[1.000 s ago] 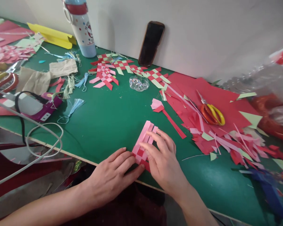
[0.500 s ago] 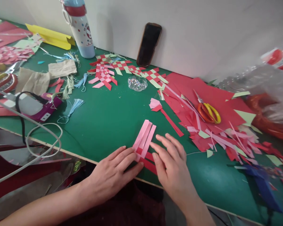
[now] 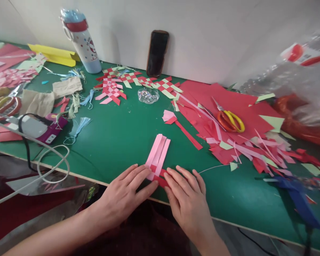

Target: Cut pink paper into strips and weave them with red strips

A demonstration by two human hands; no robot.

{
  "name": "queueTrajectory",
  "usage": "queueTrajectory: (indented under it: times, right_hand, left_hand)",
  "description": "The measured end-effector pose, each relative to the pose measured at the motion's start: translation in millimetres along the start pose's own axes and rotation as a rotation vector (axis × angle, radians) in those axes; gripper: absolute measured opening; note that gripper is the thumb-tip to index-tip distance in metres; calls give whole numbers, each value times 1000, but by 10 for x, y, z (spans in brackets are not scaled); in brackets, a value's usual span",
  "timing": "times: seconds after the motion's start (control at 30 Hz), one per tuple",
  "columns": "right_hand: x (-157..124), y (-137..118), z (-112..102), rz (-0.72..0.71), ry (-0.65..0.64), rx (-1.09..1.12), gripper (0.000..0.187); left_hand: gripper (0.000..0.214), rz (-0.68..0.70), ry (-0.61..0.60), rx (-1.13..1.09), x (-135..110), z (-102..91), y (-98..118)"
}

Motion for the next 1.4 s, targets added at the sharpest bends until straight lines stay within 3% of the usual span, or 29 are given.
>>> queueTrajectory:
  times: [0.13, 0.23, 0.5, 0.77, 1.4]
  right_hand:
    - [-22, 28, 17, 9, 8, 29, 22]
    - [-31, 40, 15, 9, 16, 41, 21]
    - [25, 87, 2, 67, -51, 39, 24]
    - [42, 165, 28, 106, -140, 87, 20]
    - [62, 188, 16, 106, -156, 99, 13]
  left_hand:
    - [40, -14, -75, 1, 62, -39, 10]
    - [57, -31, -150, -9, 121, -62, 1]
    - [62, -49, -197, -19, 226, -138, -32]
    - [65, -5, -189, 9, 184, -138, -20]
    - [69, 34, -146, 45, 95, -21, -48]
Point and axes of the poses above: each hand's wrist, its own x-axis towards the middle knuckle, its own z-axis out of the palm, y = z × x, the point moved 7 cm from there along x, towards the middle knuckle, and after that the axes turned 7 degrees about -y, right-handed, at the moved point
